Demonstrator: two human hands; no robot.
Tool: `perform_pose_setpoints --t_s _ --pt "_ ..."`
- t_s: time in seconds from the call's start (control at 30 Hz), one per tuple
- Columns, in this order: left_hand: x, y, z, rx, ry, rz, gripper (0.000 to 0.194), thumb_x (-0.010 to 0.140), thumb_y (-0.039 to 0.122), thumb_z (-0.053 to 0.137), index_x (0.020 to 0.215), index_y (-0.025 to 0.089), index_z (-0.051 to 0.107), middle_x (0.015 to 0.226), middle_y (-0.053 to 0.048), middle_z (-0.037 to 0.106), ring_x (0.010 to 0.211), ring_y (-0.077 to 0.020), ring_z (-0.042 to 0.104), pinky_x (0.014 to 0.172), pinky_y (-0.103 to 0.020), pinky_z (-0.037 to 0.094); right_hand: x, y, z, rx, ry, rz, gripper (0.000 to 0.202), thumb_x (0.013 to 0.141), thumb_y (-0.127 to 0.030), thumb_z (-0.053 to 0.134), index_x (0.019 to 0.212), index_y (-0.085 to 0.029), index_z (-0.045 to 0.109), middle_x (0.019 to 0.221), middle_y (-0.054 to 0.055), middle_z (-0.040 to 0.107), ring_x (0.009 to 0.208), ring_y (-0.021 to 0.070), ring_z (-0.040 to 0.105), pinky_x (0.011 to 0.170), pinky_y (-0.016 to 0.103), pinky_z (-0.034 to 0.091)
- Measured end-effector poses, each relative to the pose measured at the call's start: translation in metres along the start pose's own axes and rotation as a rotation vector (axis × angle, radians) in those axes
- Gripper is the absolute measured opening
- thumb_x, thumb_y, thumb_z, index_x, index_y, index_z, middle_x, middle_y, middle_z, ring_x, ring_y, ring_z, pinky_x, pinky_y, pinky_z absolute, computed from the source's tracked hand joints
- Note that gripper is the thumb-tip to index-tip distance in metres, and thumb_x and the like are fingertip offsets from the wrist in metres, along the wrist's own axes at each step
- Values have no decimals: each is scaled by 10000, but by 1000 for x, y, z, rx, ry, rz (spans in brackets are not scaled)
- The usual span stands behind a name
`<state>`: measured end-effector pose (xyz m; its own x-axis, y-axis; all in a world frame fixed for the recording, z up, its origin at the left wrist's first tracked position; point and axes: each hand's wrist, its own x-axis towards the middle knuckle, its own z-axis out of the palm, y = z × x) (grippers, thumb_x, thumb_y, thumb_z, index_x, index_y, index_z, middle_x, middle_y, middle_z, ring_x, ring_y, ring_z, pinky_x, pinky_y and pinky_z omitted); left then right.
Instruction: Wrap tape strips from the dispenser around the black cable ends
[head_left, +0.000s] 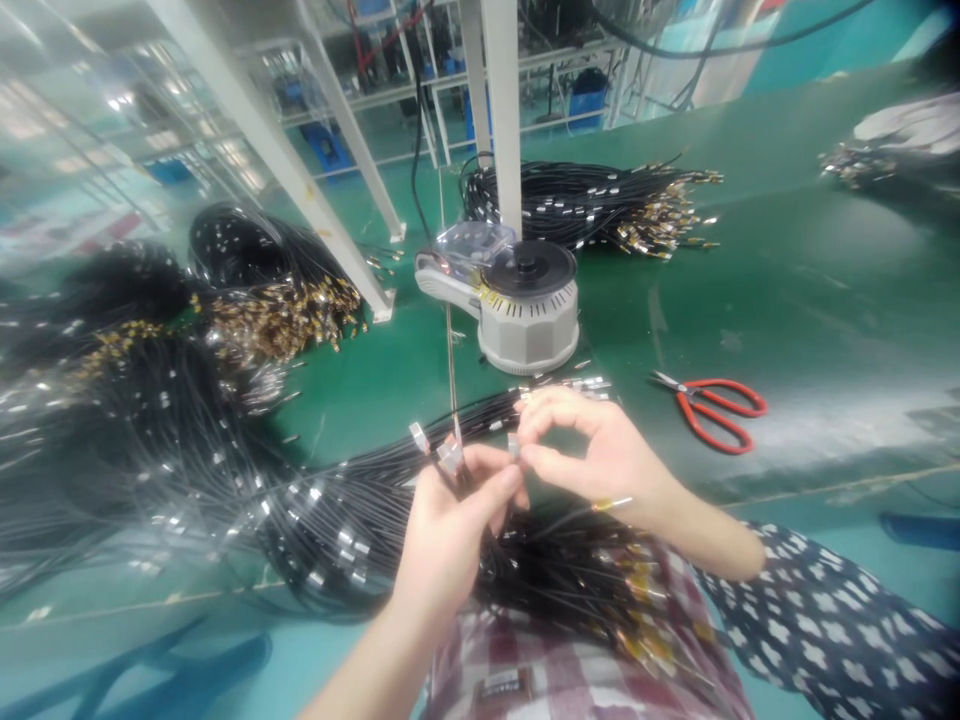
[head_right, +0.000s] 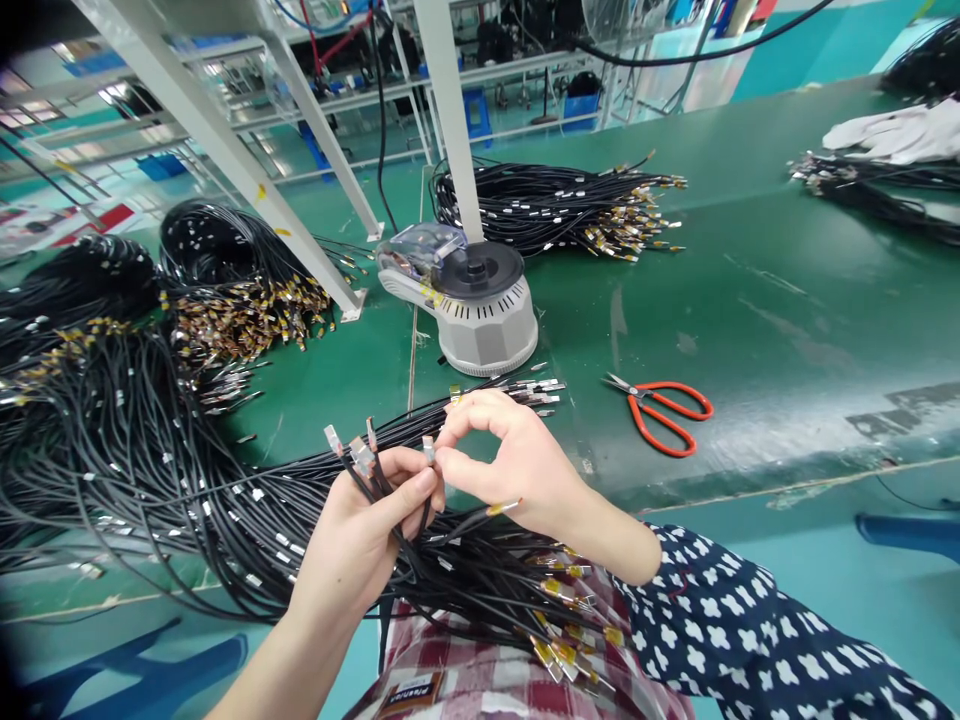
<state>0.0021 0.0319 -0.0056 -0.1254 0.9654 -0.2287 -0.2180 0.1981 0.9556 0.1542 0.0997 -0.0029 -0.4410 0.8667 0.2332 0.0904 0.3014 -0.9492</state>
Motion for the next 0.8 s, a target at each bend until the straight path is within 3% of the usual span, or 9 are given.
perform_pose_setpoints --t_s 0.27,0.5,0.57,0.67,0.8 --pt "1 0 -1 -49 -18 -48 116 749 234 761 722 135 707 548 -13 640 422 -51 396 466 -210 280 5 7 2 230 -142 133 99 758 -186 620 664 -203 594 771 13 627 936 202 599 946 390 406" --pt "5 -3 -4 -84 -25 -75 127 738 244 769 737 130 711 557 -16 642 426 -50 401 481 -211 312 4 9 8 423 -184 311 122 779 -262 604 683 -196 566 722 5 606 722 164 595 763 341 471" --pt "6 -4 -4 -102 -21 -78 140 735 250 772 739 125 710 552 -11 630 426 -47 395 477 -208 313 4 8 9 243 -120 225 111 789 -243 588 690 -195 568 751 17 620 743 175 602 773 355 472" --pt "7 -4 -1 -136 -2 -87 167 717 259 786 717 121 691 536 -1 606 415 -44 381 458 -205 306 2 6 12 -196 62 -61 100 772 -169 588 676 -196 576 820 40 646 895 211 614 860 380 450" --pt "9 -3 3 -165 25 -88 195 705 259 797 681 122 660 500 30 548 411 -43 375 448 -198 299 -2 8 17 -569 230 -339 94 776 -156 587 702 -211 569 823 25 683 896 206 646 994 432 388"
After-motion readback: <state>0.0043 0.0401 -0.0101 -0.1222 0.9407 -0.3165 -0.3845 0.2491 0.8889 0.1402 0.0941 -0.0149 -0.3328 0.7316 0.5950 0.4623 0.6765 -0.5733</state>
